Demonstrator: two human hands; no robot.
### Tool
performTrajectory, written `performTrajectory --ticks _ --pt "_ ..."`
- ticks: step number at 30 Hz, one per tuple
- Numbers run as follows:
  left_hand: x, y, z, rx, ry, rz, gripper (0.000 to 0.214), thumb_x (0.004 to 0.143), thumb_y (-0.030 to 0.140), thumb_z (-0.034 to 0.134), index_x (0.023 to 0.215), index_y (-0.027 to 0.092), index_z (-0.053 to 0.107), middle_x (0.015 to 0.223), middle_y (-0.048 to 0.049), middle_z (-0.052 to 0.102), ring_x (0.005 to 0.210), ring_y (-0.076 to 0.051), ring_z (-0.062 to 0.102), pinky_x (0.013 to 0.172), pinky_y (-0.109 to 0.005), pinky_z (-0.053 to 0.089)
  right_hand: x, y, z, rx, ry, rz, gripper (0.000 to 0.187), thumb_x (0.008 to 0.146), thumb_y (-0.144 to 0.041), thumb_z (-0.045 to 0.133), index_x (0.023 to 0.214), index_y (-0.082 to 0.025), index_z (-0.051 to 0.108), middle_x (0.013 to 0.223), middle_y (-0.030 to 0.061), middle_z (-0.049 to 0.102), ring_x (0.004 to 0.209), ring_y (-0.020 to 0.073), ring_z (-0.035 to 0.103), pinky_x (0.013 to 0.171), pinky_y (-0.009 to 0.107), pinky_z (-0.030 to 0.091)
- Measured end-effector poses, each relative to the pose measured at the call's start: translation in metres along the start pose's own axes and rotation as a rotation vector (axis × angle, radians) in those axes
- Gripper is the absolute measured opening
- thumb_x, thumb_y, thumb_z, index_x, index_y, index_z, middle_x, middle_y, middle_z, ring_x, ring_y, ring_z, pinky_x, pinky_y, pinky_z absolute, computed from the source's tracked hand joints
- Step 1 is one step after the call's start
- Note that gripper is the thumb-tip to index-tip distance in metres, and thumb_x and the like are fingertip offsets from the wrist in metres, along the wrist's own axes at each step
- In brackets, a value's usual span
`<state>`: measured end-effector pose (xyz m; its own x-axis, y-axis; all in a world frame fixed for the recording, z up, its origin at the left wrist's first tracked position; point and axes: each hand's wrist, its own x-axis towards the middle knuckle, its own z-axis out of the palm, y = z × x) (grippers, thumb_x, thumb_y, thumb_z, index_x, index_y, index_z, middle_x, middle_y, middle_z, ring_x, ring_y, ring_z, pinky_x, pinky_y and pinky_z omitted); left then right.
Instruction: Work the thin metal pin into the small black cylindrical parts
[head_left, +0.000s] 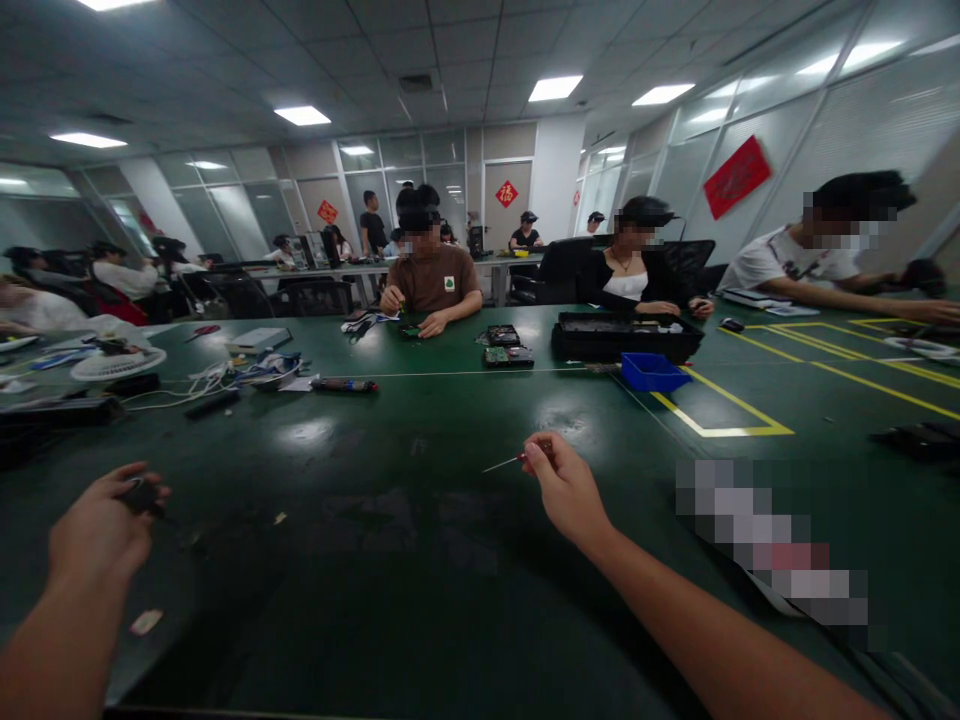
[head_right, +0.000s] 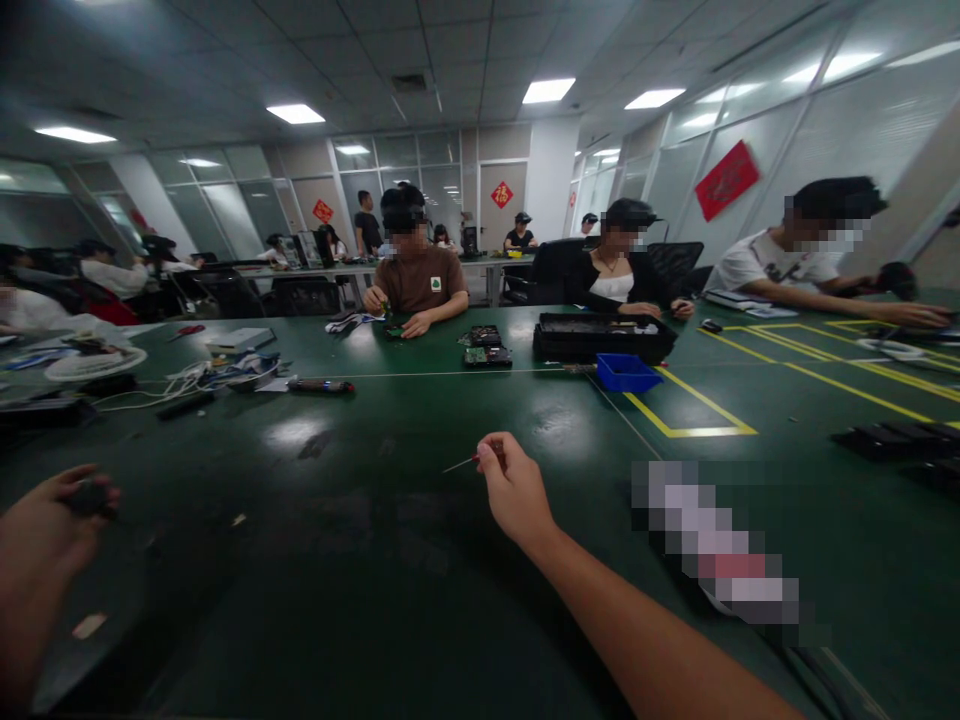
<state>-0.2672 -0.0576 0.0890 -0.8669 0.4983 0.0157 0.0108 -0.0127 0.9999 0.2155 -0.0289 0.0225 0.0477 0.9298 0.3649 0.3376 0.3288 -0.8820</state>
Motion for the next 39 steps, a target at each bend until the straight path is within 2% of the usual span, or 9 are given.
performTrajectory --ticks 3,9,13,18,20,27,30,34,39 --pt "-0.022 -0.001 0.031 -0.087 -0.122 -0.096 0.021 0.064 0.001 0.048 0.075 0.017 0.056 0.061 0.0027 0.054 0.053 -0.011 0.05 0.048 -0.018 0.039 0.0 0.001 0.0 0.003 -0.006 0.008 0.026 0.096 -0.045 0.047 0.095 -0.023 0.06 0.084 0.0039 0.068 0.077 0.0216 0.066 0.072 0.035 0.049" --pt "-0.087 -0.004 0.093 -0.142 -0.559 -0.089 0.028 0.06 0.01 0.053 0.087 0.015 0.06 0.07 0.0006 0.055 0.06 -0.014 0.051 0.052 -0.023 0.041 -0.002 -0.006 -0.003 0.009 0.0 -0.001 0.023 0.096 -0.043 0.048 0.093 -0.023 0.06 0.082 0.0031 0.067 0.078 0.0212 0.065 0.073 0.035 0.048" --pt "-0.132 -0.015 0.131 -0.129 -0.808 -0.048 0.027 0.07 0.024 0.056 0.095 0.015 0.059 0.076 -0.0014 0.057 0.065 -0.015 0.054 0.06 -0.026 0.044 -0.002 -0.01 -0.003 0.025 0.002 0.015 0.023 0.095 -0.043 0.05 0.093 -0.023 0.06 0.085 0.0039 0.067 0.08 0.0217 0.065 0.074 0.035 0.049" --pt "-0.184 -0.033 0.17 0.138 -0.92 0.069 0.052 0.071 0.013 0.061 0.121 0.019 0.049 0.106 -0.0068 0.063 0.092 -0.019 0.061 0.08 -0.03 0.046 -0.002 -0.009 -0.002 0.067 -0.016 0.021 0.021 0.094 -0.039 0.051 0.102 -0.023 0.061 0.091 0.0045 0.068 0.086 0.0222 0.066 0.076 0.036 0.05" --pt "-0.202 -0.038 0.181 0.219 -0.976 0.123 0.049 0.075 0.011 0.06 0.122 0.018 0.049 0.114 -0.0103 0.063 0.102 -0.021 0.061 0.089 -0.034 0.045 -0.002 -0.01 -0.002 0.055 -0.009 0.022 0.021 0.094 -0.04 0.052 0.1 -0.022 0.062 0.089 0.004 0.069 0.083 0.0216 0.066 0.075 0.035 0.049" --pt "-0.23 -0.065 0.194 0.188 -1.23 0.326 0.034 0.074 0.006 0.068 0.105 0.018 0.064 0.104 -0.0058 0.069 0.098 -0.021 0.064 0.092 -0.035 0.048 -0.002 -0.015 -0.004 0.138 0.046 0.003 0.026 0.09 -0.045 0.06 0.079 -0.021 0.063 0.066 -0.0004 0.061 0.063 0.0169 0.057 0.06 0.03 0.044" --pt "-0.227 -0.076 0.19 0.191 -1.238 0.431 0.039 0.074 0.004 0.07 0.108 0.021 0.068 0.111 -0.0044 0.069 0.105 -0.021 0.064 0.097 -0.036 0.047 -0.002 -0.013 -0.005 0.287 0.11 0.009 0.023 0.089 -0.043 0.06 0.083 -0.022 0.064 0.07 0.0 0.063 0.066 0.0169 0.06 0.063 0.03 0.048" --pt "-0.225 -0.077 0.185 0.201 -1.232 0.427 0.045 0.076 0.005 0.07 0.117 0.021 0.066 0.117 -0.0056 0.069 0.108 -0.021 0.064 0.1 -0.037 0.046 -0.001 -0.011 -0.005 0.345 0.172 0.006 0.023 0.088 -0.044 0.062 0.094 -0.022 0.066 0.082 0.0033 0.068 0.076 0.0196 0.065 0.073 0.035 0.052" --pt "-0.224 -0.072 0.183 0.231 -1.205 0.468 0.04 0.079 0.01 0.071 0.117 0.02 0.068 0.121 -0.0061 0.069 0.113 -0.022 0.063 0.106 -0.039 0.043 -0.001 -0.006 -0.003 0.29 0.125 -0.004 0.024 0.09 -0.045 0.061 0.097 -0.022 0.065 0.085 0.0041 0.069 0.08 0.0204 0.066 0.077 0.036 0.053"
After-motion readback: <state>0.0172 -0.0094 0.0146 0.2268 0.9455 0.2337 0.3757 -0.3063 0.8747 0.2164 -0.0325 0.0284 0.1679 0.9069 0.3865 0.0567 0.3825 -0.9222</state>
